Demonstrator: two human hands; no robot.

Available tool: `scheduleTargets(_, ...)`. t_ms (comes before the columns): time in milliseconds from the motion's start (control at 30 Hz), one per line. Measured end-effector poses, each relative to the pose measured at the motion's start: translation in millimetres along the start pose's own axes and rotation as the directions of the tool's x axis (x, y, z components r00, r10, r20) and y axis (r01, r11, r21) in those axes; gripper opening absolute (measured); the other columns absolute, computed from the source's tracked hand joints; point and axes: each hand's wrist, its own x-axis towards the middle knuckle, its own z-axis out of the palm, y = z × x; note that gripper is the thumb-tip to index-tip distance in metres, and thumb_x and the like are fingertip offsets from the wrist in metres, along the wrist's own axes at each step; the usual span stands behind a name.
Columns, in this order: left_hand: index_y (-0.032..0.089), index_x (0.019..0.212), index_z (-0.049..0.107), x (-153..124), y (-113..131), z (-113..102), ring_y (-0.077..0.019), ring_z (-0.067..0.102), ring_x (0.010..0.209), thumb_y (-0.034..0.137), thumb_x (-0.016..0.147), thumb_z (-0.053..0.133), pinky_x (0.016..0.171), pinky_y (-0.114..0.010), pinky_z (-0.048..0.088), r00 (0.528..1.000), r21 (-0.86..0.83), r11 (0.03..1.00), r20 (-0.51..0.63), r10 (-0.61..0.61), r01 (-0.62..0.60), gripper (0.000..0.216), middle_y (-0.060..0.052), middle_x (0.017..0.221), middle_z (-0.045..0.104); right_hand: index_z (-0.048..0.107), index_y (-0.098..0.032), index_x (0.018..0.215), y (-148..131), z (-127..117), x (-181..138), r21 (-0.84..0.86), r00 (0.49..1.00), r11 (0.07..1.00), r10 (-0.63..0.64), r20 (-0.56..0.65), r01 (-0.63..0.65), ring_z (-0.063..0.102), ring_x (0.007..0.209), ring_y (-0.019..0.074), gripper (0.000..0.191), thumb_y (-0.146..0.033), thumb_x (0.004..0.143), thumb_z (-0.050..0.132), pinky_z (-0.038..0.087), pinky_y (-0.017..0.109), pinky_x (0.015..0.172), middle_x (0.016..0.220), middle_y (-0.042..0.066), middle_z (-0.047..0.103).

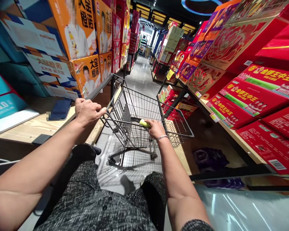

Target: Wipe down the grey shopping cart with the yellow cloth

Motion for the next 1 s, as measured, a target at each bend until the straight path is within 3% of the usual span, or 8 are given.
scheduleTargets(133,0.027,0.067,0.072,8.8,-11.1,12.0,-0.0323,0.058,0.100,0.044,0.083,0.056,0.100,-0.061,0.028,0.992,-0.111,0.988,-0.041,-0.116,0.111,0.028,-0.004,0.078,0.073,0.054,-0.031,0.142,7.0,5.3,0.1,0.031,0.999,0.999,-0.030,0.017,0.029,0.055,0.105,0.0217,0.059,-0.013,0.087,0.052,0.042,0.030,0.093,0.119,0.007,0.061)
scheduleTargets(233,0.025,0.088,0.075,15.5,-17.4,21.2,-0.0404,0.043,0.127,0.043,0.080,0.058,0.111,-0.066,0.014,0.979,-0.186,0.964,-0.040,-0.199,0.189,0.026,-0.010,0.116,0.068,0.051,-0.031,0.144,-9.1,5.2,0.5,0.026,1.000,1.000,-0.014,0.023,0.013,0.056,0.106,0.0228,0.059,-0.014,0.087,0.051,0.042,0.031,0.092,0.120,0.008,0.061)
scheduleTargets(400,0.017,0.134,0.054,28.4,-26.8,35.5,-0.0445,0.002,0.150,0.058,0.076,0.063,0.117,-0.066,-0.007,0.936,-0.256,0.901,0.063,-0.345,0.349,0.071,-0.018,0.157,0.030,0.046,-0.031,0.146,-38.7,5.1,-6.6,0.013,0.999,0.999,0.034,0.010,-0.035,0.057,0.106,0.0249,0.055,-0.024,0.091,0.051,0.044,0.034,0.090,0.121,0.011,0.059)
scheduleTargets(500,0.014,0.144,0.039,38.4,-32.6,44.2,-0.0446,-0.014,0.150,0.058,0.068,0.073,0.118,-0.065,-0.006,0.911,-0.283,0.866,0.122,-0.394,0.412,0.094,-0.019,0.163,0.012,0.043,-0.031,0.147,-53.0,6.8,-11.5,0.004,0.999,0.999,0.050,-0.005,-0.050,0.058,0.106,0.0254,0.053,-0.028,0.094,0.049,0.045,0.035,0.090,0.121,0.012,0.060)
scheduleTargets(600,0.006,0.148,0.029,49.7,-36.8,52.2,-0.0448,-0.017,0.149,0.042,0.066,0.079,0.119,-0.062,-0.003,0.886,-0.252,0.850,0.158,-0.436,0.463,0.103,-0.021,0.165,-0.001,0.043,-0.030,0.147,-63.9,6.7,-11.5,0.018,0.999,0.999,0.036,0.016,-0.037,0.061,0.104,0.0256,0.053,-0.029,0.094,0.049,0.046,0.036,0.088,0.120,0.012,0.061)
scheduleTargets(767,0.001,0.145,0.030,69.5,-45.5,64.4,-0.0449,-0.017,0.147,0.020,0.060,0.080,0.119,-0.061,-0.004,0.874,-0.247,0.840,0.198,-0.444,0.483,0.100,-0.022,0.164,-0.004,0.044,-0.025,0.146,-64.8,2.5,-0.6,0.229,0.992,0.972,-0.072,0.101,0.047,0.061,0.110,0.0241,0.055,-0.028,0.092,0.053,0.047,0.037,0.095,0.130,0.013,0.060)
scheduleTargets(900,0.001,0.143,0.033,86.5,-58.6,81.1,-0.0421,-0.021,0.147,0.021,0.057,0.082,0.122,-0.056,-0.002,0.889,-0.319,0.831,0.221,-0.402,0.455,0.101,-0.022,0.164,-0.005,0.042,-0.022,0.147,-42.6,3.4,19.4,0.570,0.939,0.819,-0.245,0.240,0.068,0.059,0.114,0.0184,0.058,-0.021,0.090,0.055,0.048,0.033,0.099,0.138,0.008,0.058)
scheduleTargets(1000,0.010,0.142,0.038,99.6,-67.6,97.8,-0.0414,-0.020,0.149,0.022,0.053,0.083,0.124,-0.054,0.001,0.890,-0.347,0.822,0.243,-0.386,0.451,0.100,-0.017,0.165,-0.001,0.039,-0.021,0.149,-24.9,10.3,47.2,0.695,0.882,0.719,-0.339,0.327,0.019,0.060,0.108,0.0161,0.067,-0.014,0.085,0.055,0.051,0.031,0.094,0.138,0.008,0.057)
